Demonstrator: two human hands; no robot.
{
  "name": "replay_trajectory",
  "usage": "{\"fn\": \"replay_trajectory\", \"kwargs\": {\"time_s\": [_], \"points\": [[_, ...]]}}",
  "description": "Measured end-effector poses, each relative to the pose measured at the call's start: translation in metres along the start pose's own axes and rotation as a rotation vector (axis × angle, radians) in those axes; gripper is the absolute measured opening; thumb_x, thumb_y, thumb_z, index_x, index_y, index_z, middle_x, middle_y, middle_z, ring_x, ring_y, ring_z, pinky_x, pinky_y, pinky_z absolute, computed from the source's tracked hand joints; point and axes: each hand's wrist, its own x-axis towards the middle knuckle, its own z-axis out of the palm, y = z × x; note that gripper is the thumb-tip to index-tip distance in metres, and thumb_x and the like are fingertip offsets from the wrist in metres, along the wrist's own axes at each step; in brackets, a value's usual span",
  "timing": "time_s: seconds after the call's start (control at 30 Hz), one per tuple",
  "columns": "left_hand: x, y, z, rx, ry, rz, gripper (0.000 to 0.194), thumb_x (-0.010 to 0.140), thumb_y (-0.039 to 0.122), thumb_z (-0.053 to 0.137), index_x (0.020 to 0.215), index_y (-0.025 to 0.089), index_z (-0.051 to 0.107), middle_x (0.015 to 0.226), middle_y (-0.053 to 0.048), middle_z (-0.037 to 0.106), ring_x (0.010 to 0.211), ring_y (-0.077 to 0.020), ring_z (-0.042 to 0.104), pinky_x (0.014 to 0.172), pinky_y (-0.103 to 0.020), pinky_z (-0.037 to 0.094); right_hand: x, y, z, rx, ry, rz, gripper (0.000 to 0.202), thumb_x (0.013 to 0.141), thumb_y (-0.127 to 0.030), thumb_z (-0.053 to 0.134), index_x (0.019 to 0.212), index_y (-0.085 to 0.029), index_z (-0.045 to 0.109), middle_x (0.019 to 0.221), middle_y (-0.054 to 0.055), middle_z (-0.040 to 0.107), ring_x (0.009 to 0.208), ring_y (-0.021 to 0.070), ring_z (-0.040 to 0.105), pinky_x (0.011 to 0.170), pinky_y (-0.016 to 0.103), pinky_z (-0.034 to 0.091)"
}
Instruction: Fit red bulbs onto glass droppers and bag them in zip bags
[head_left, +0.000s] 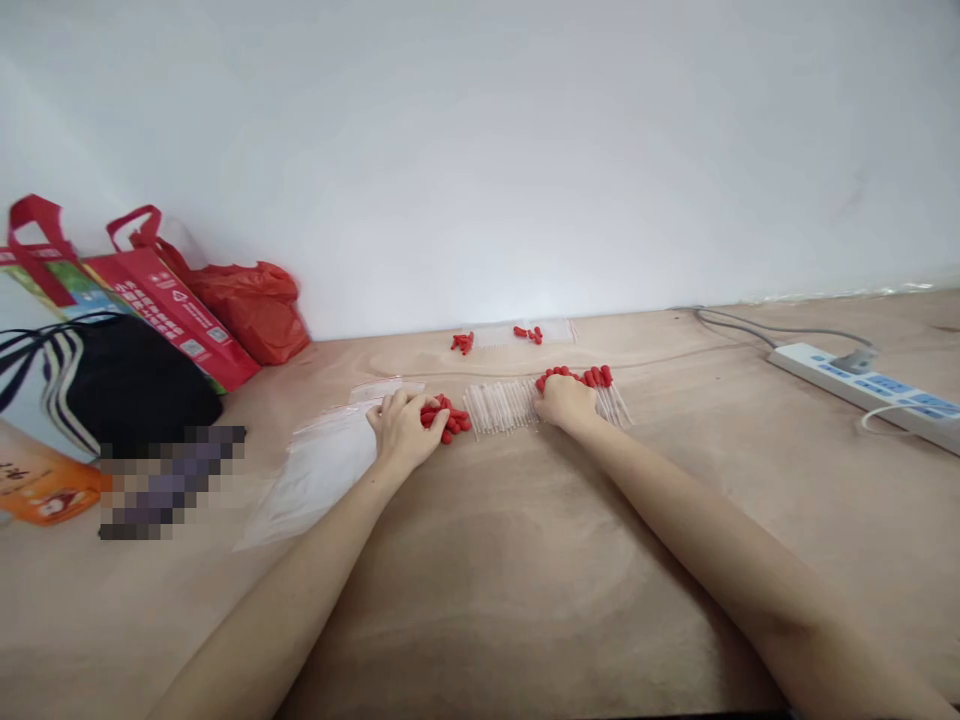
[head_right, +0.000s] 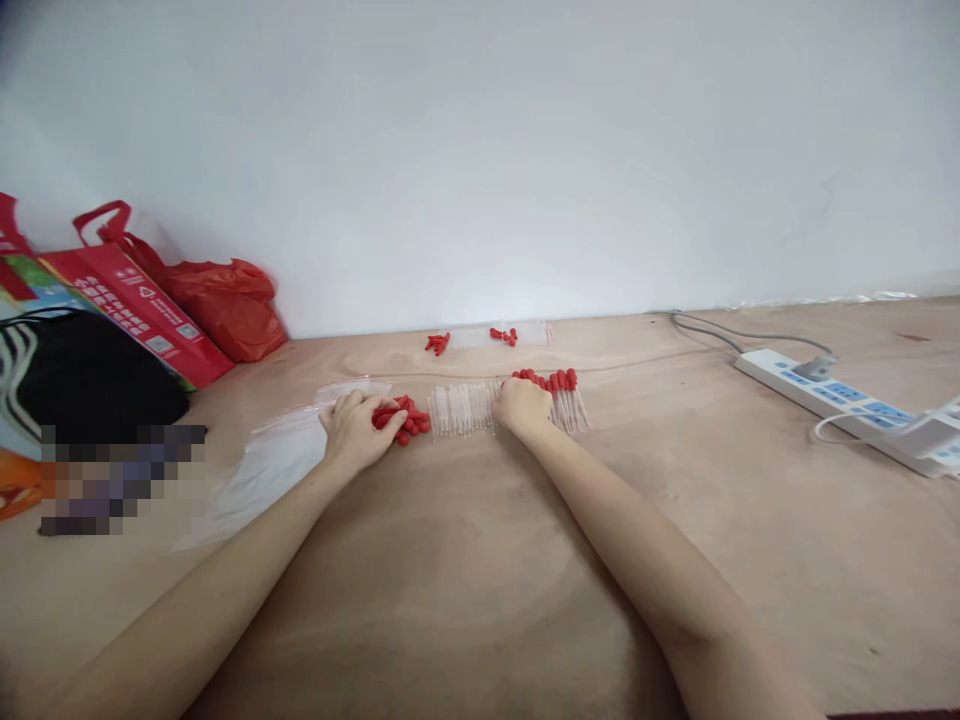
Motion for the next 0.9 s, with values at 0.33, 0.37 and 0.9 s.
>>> {"fn": "replay_trajectory", "kwargs": {"time_s": [0.33,0.37,0.9], "points": [[0.0,-0.002,0.007,-0.023,-0.016,0.03,0.016,0.077,0.031,0.051,0.078,0.022,0.063,0.087,-0.006,0.056,0.092,-0.026,0.047,0.08,-0.044,0.03,0.003,-0.002,-0.001,0.025,-0.022,0.016,0.022,0.074,-0.026,0.047,0.085,-0.015,0.062,0.093,0.013,0.062,0.085,0.0239,0.059,0.068,0.032,0.041],[0.0,-0.001,0.006,-0.053,0.027,0.037,0.015,0.077,0.03,0.051,0.079,0.02,0.062,0.086,-0.006,0.056,0.091,-0.0256,0.048,0.08,-0.044,0.031,0.003,-0.001,-0.002,0.035,-0.01,0.01,0.023,0.075,-0.028,0.046,0.085,-0.014,0.061,0.093,0.014,0.062,0.084,0.0243,0.059,0.067,0.032,0.041],[-0.051,0.055,0.016,-0.476,-0.236,0.539,0.019,0.074,0.022,0.055,0.091,0.017,0.06,0.085,-0.006,0.057,0.078,-0.0178,0.053,0.072,-0.031,0.043,-0.065,0.086,0.015,0.46,0.306,-0.809,0.033,0.082,-0.011,0.032,0.111,-0.019,0.047,0.087,0.008,0.055,0.075,0.0166,0.054,0.067,0.031,0.045]]}}
